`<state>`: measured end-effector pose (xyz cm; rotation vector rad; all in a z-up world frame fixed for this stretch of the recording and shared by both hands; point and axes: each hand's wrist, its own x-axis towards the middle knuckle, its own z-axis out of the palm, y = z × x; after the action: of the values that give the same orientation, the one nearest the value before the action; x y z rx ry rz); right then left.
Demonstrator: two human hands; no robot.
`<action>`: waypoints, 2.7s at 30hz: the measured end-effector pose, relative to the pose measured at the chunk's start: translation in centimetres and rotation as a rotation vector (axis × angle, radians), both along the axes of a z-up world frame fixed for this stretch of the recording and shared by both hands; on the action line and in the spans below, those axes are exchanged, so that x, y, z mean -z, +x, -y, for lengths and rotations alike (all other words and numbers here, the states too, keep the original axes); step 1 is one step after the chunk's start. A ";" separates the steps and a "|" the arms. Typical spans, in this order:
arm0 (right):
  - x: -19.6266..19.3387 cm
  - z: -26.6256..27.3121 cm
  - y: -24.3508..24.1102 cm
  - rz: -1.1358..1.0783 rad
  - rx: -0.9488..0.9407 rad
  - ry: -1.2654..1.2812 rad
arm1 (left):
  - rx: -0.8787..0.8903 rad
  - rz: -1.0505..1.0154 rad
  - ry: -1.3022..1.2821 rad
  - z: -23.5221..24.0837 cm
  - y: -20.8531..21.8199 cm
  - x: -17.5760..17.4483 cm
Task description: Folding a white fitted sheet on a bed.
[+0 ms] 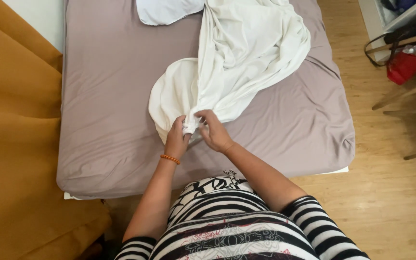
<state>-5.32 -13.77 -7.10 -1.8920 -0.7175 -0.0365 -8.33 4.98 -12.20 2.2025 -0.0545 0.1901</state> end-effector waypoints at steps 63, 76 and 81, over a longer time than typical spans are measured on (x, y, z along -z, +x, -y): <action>14.0 2.7 -4.6 -0.310 0.424 -1.088 | -0.078 -0.496 0.844 -20.4 -6.5 14.3; -0.7 -4.7 2.2 0.257 0.777 -0.378 | -0.560 0.402 -0.372 -23.8 5.5 -1.6; 7.8 -7.0 -1.4 0.075 0.375 -0.642 | -0.607 -0.289 -0.003 -28.4 -1.8 18.0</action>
<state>-6.77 -6.77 -14.88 -2.6359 -0.4366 -0.1273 -10.12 33.39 -30.18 2.1640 0.7772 0.2018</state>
